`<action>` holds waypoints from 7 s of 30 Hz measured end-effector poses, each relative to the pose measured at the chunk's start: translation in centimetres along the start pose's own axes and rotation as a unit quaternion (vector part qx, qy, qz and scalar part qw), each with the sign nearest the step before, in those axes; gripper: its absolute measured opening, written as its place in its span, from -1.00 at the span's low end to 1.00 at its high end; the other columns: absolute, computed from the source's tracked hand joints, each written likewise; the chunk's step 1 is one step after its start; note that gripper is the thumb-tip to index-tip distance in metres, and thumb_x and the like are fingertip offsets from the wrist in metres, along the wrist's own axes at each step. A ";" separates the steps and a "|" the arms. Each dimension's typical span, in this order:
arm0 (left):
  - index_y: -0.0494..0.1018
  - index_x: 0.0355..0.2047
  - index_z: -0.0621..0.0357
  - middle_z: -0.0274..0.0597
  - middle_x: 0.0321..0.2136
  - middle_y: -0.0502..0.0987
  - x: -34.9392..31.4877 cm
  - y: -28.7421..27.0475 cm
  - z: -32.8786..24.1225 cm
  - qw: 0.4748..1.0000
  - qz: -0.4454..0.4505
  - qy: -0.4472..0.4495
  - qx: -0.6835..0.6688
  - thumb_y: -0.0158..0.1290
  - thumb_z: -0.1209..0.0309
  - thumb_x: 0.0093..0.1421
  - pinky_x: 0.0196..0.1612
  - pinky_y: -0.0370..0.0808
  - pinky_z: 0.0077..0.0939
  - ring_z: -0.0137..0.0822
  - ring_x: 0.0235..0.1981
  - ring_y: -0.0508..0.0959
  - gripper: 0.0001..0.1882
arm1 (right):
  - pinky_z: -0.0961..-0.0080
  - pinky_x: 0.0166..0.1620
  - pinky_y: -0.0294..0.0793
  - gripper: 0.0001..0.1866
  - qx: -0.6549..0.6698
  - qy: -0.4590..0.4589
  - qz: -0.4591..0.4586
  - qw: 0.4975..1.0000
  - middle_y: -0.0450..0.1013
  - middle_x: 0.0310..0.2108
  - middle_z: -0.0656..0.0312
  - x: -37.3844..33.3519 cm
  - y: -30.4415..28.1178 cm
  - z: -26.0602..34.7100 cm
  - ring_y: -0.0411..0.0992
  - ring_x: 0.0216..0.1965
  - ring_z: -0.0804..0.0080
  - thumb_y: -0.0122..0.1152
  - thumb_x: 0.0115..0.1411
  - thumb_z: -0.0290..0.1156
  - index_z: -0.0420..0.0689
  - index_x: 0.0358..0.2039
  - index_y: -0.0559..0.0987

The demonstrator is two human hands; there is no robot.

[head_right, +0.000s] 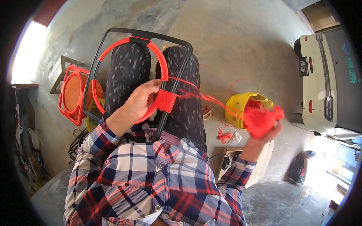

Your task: The person wraps a red plastic rope around a circular black frame by hand.

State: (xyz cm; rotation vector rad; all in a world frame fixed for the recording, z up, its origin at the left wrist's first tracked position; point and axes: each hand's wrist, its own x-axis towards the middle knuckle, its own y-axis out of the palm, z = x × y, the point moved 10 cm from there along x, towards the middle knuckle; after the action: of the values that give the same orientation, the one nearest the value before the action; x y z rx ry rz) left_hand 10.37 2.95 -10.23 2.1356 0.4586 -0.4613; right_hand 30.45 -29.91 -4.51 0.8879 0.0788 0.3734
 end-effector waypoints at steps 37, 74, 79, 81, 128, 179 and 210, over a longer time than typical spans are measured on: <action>0.33 0.02 0.23 -0.11 -0.42 0.53 -1.8 1.1 0.4 0.994 -0.089 -0.047 0.050 -0.44 -0.25 0.31 -0.62 0.47 -0.34 -0.28 -0.50 0.56 -0.24 | 0.37 -0.19 0.46 -0.61 -0.773 -0.048 0.291 0.562 0.48 -0.34 0.09 -2.1 17.4 -16.1 0.48 -0.33 0.14 0.30 -0.09 -0.40 -0.19 -0.17 0.59; 0.34 -0.03 0.34 -0.05 -0.16 0.51 0.5 1.7 0.0 0.995 0.092 0.018 0.030 -0.22 0.41 0.18 -0.06 0.53 -0.30 -0.27 -0.18 0.56 -0.61 | 0.62 -0.45 0.35 -0.79 -0.390 0.319 0.151 0.851 0.40 -0.55 0.38 -3.1 9.4 -19.6 0.35 -0.55 0.65 0.28 0.12 -0.40 -0.19 -0.27 0.51; 0.35 -0.08 0.37 0.05 -0.22 0.54 0.5 1.9 0.1 0.996 0.065 -0.011 0.059 -0.23 0.45 0.13 -0.09 0.55 -0.15 -0.08 -0.21 0.59 -0.62 | 0.65 -0.45 0.31 -0.91 -0.302 0.310 0.064 0.899 0.41 -0.56 0.43 -2.6 7.8 -19.4 0.33 -0.55 0.70 0.29 0.11 -0.49 -0.13 -0.37 0.54; 0.35 -0.07 0.36 0.06 -0.22 0.54 0.5 2.1 0.2 0.996 0.070 -0.020 0.049 -0.22 0.45 0.13 -0.09 0.55 -0.13 -0.05 -0.21 0.59 -0.62 | 0.66 -0.45 0.30 -0.92 -0.307 0.311 0.051 0.898 0.41 -0.56 0.43 -3.1 6.7 -19.5 0.33 -0.55 0.70 0.27 0.11 -0.51 -0.12 -0.38 0.54; 0.32 0.04 0.30 -0.08 -0.15 0.54 -1.2 2.5 -0.9 0.997 0.076 -0.007 0.019 -0.15 0.75 0.05 -0.02 0.54 -0.34 -0.26 -0.16 0.60 -0.51 | 0.22 0.07 0.34 -0.62 -0.627 -0.186 0.310 0.690 0.42 -0.04 0.16 -3.0 18.7 -18.4 0.31 0.07 0.08 0.41 -0.22 -0.45 -0.10 -0.28 0.62; 0.32 -0.04 0.36 -0.01 -0.16 0.50 -1.2 2.2 -1.8 0.994 0.103 0.024 -0.008 -0.17 0.53 0.12 -0.06 0.56 -0.31 -0.24 -0.18 0.59 -0.63 | 0.59 -0.28 0.46 -0.83 -0.380 0.012 -0.196 0.904 0.47 -0.46 0.28 -1.0 -7.3 -2.1 0.44 -0.43 0.50 0.24 0.07 -0.55 -0.26 -0.28 0.56; 0.45 -0.16 0.31 -0.19 -0.30 0.57 -1.5 1.1 -1.0 0.986 0.049 0.033 0.153 0.06 0.54 0.17 -0.15 0.54 -0.55 -0.43 -0.29 0.59 -0.78 | 0.66 -0.39 0.40 -0.84 -0.391 0.170 0.116 0.897 0.48 -0.53 0.32 -1.3 11.5 -17.0 0.42 -0.51 0.63 0.30 0.09 -0.52 -0.21 -0.31 0.53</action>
State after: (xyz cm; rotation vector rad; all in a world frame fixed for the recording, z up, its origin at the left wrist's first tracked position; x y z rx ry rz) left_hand 9.76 2.90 -8.22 2.4643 0.3352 -0.4278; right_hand 22.22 -11.14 -6.50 0.0214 0.1331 0.7189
